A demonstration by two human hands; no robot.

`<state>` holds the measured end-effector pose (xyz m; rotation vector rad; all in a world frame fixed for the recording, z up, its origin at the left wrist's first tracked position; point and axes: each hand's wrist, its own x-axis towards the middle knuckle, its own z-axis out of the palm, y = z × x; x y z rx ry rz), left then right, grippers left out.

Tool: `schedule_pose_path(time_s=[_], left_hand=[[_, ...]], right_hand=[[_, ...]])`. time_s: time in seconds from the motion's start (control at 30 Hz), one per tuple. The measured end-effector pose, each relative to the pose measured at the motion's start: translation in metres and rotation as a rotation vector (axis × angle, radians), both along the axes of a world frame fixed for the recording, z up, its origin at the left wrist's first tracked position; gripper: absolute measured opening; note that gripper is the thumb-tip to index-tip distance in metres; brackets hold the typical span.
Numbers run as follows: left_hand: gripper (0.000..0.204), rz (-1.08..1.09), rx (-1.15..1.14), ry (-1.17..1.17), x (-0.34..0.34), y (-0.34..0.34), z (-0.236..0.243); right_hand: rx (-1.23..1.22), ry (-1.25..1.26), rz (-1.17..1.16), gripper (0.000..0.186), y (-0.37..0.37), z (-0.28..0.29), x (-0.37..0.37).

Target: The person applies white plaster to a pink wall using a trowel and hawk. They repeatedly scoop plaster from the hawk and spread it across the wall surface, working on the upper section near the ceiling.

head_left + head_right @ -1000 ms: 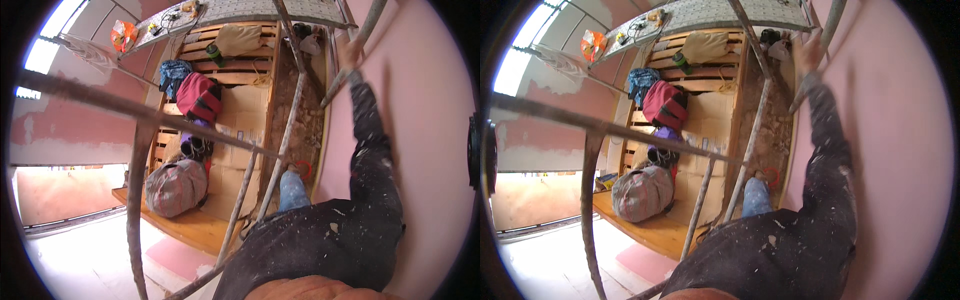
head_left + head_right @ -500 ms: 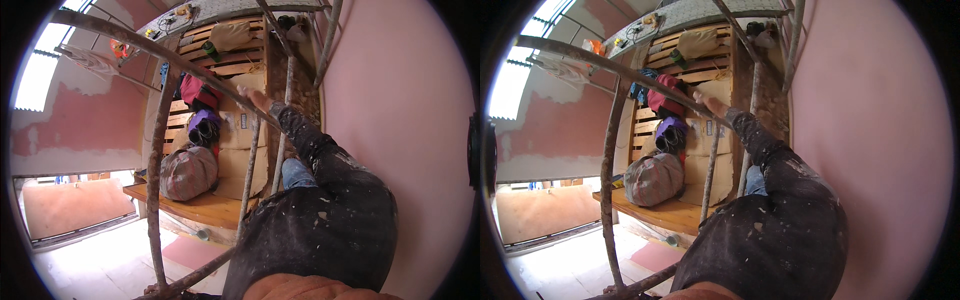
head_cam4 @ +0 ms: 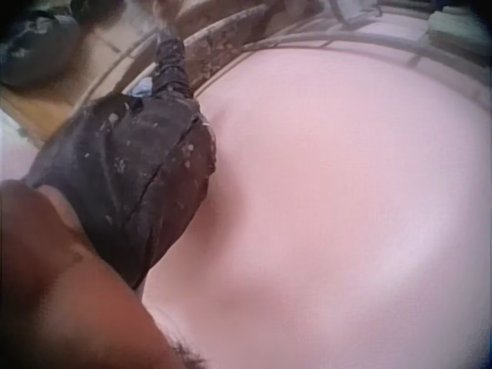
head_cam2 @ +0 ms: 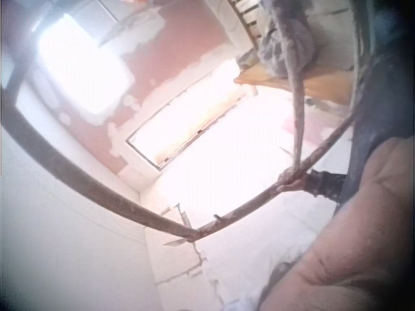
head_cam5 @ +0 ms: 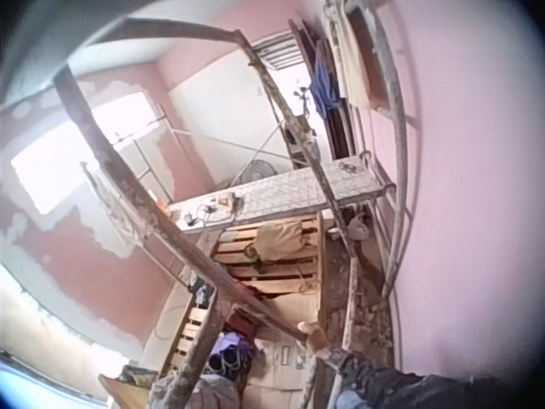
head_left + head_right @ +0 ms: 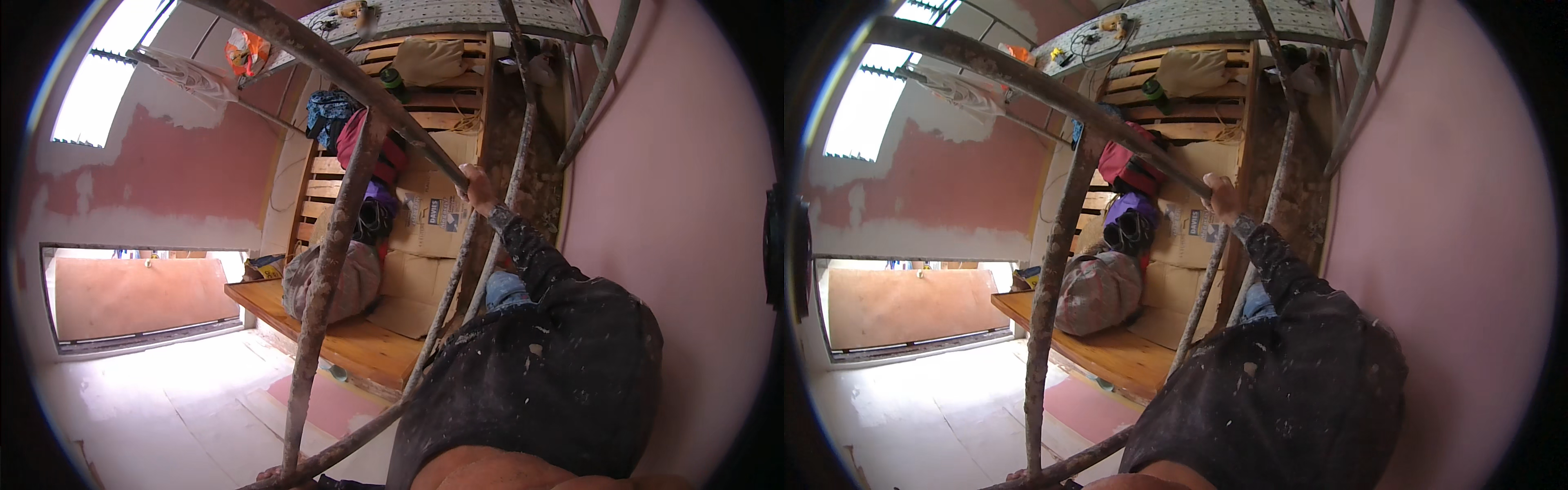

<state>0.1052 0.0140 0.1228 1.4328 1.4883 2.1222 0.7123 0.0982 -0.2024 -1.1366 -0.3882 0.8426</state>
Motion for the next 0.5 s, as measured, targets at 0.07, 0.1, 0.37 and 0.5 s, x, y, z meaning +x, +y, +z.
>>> schedule_pose_path(time_s=[0.07,0.1,0.37,0.5], left_hand=[[0.053,0.018,0.018,0.024,0.004,-0.006,0.006],[0.053,0.028,0.024,0.021,0.014,-0.008,0.011],[0.053,-0.076,-0.070,-0.004,-0.021,-0.018,0.009],[0.068,-0.905,0.032,-0.158,-0.078,0.022,-0.006]], right_hand=[[-0.026,-0.155,-0.026,0.041,-0.003,-0.010,0.009],[-0.032,-0.220,-0.036,0.041,-0.005,-0.010,0.012],[0.007,-0.060,-0.103,0.040,-0.045,0.037,0.016],[-0.018,-0.249,-0.138,0.037,-0.055,0.021,0.012]])
